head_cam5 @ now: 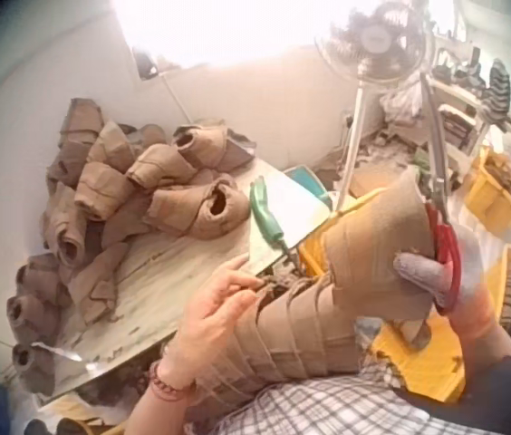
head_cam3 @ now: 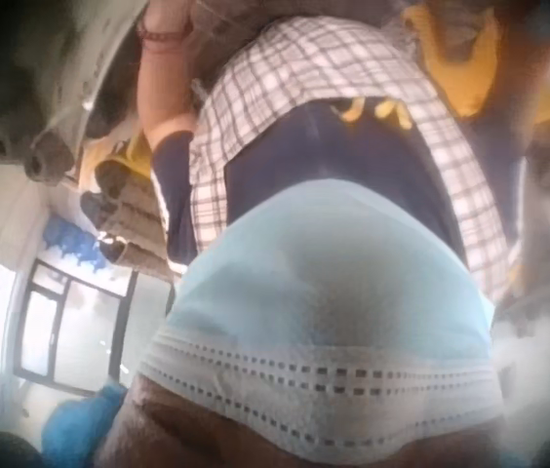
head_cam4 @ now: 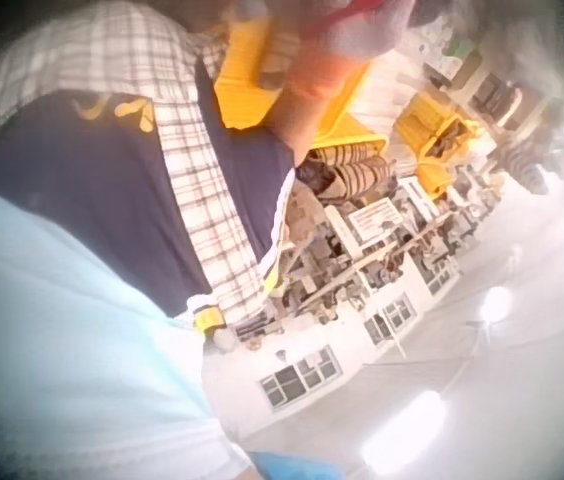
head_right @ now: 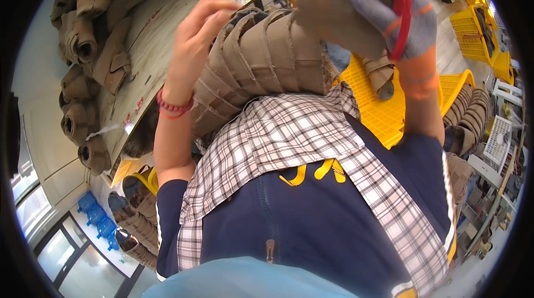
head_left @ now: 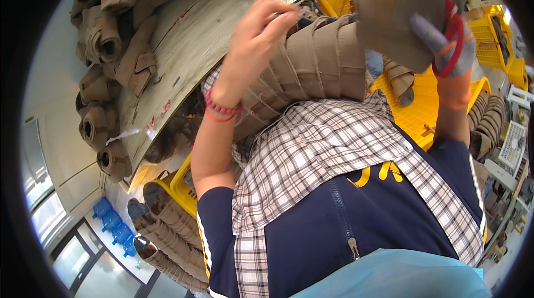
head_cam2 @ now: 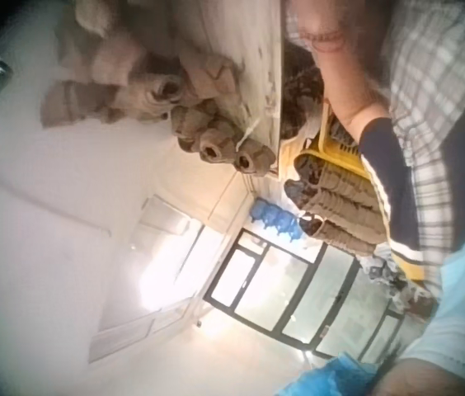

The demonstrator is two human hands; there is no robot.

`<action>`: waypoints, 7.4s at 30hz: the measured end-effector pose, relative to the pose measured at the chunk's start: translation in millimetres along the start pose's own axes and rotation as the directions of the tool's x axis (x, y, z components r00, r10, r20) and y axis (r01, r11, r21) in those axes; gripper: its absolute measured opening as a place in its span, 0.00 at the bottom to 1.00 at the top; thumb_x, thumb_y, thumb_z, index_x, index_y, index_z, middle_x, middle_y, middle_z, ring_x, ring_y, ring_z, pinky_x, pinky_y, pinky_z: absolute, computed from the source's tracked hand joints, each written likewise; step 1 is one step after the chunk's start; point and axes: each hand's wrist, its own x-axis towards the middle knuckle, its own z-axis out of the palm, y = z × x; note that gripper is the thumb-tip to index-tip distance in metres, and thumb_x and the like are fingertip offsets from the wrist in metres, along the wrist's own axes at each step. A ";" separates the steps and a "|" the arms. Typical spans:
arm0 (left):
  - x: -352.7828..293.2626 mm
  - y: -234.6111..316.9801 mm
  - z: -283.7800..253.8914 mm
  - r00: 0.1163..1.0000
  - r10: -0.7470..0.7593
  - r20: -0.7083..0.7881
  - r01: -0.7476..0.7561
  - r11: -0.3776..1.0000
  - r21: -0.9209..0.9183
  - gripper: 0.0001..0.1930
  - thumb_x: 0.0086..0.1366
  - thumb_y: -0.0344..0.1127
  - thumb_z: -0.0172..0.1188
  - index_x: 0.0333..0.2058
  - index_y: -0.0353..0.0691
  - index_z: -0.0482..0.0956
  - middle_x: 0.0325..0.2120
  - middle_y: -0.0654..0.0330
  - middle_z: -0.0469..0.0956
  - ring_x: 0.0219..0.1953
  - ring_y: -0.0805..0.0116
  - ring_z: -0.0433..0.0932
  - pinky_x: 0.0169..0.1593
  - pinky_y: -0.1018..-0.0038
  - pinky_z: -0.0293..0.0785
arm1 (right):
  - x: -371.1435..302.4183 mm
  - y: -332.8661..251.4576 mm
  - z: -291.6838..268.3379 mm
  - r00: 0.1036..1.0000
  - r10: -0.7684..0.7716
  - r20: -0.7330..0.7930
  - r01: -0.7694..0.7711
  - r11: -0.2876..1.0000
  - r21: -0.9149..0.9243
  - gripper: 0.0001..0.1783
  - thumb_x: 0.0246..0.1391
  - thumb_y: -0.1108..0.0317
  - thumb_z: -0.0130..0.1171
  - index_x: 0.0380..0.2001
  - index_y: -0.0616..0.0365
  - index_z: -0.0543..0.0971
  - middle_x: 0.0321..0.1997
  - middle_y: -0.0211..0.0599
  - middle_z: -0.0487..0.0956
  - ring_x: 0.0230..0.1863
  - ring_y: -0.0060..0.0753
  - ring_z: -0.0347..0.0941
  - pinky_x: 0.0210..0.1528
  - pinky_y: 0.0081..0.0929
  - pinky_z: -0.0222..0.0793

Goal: The person trims the interior lining of multiple brown shoes using scissors. They pick up each shoe from a pile, cut away excess material inside, and place the trimmed shoes into a yellow basket. The process is repeated for several shoes throughout the clip.

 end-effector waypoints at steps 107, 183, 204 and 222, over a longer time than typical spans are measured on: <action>-221.9 -77.7 -122.8 0.780 -0.554 -0.293 -0.156 0.282 -0.947 0.16 0.60 0.27 0.54 0.48 0.31 0.72 0.41 0.50 0.77 0.43 0.57 0.77 0.50 0.56 0.73 | 81.4 -108.7 200.2 0.509 -0.352 0.785 0.860 0.176 -0.479 0.21 0.45 0.53 0.64 0.38 0.53 0.76 0.32 0.33 0.76 0.35 0.32 0.75 0.37 0.28 0.72; -94.3 -35.1 -174.4 0.649 0.606 -0.460 0.116 0.518 0.847 0.11 0.54 0.31 0.60 0.38 0.40 0.76 0.42 0.50 0.73 0.47 0.52 0.70 0.50 0.61 0.67 | -146.4 249.0 19.0 0.921 0.044 0.387 0.084 0.948 -0.308 0.22 0.50 0.65 0.54 0.48 0.65 0.70 0.44 0.44 0.75 0.47 0.43 0.70 0.53 0.34 0.64; -369.4 37.4 -201.2 0.078 0.023 -0.997 -0.230 0.973 0.005 0.23 0.63 0.36 0.57 0.56 0.37 0.65 0.54 0.54 0.68 0.55 0.57 0.67 0.58 0.57 0.62 | -67.4 151.7 -63.8 0.936 0.318 0.151 -0.339 0.928 0.151 0.29 0.61 0.49 0.45 0.51 0.66 0.69 0.25 0.22 0.65 0.24 0.13 0.58 0.26 0.13 0.54; -146.1 -28.9 -43.7 0.921 -0.274 -0.277 -0.243 0.154 -0.958 0.20 0.68 0.41 0.47 0.55 0.39 0.68 0.54 0.58 0.71 0.58 0.62 0.67 0.63 0.62 0.58 | 72.9 -57.5 136.9 0.662 -0.234 0.712 0.726 0.435 -0.533 0.17 0.47 0.53 0.59 0.35 0.54 0.77 0.30 0.36 0.80 0.33 0.34 0.79 0.34 0.28 0.74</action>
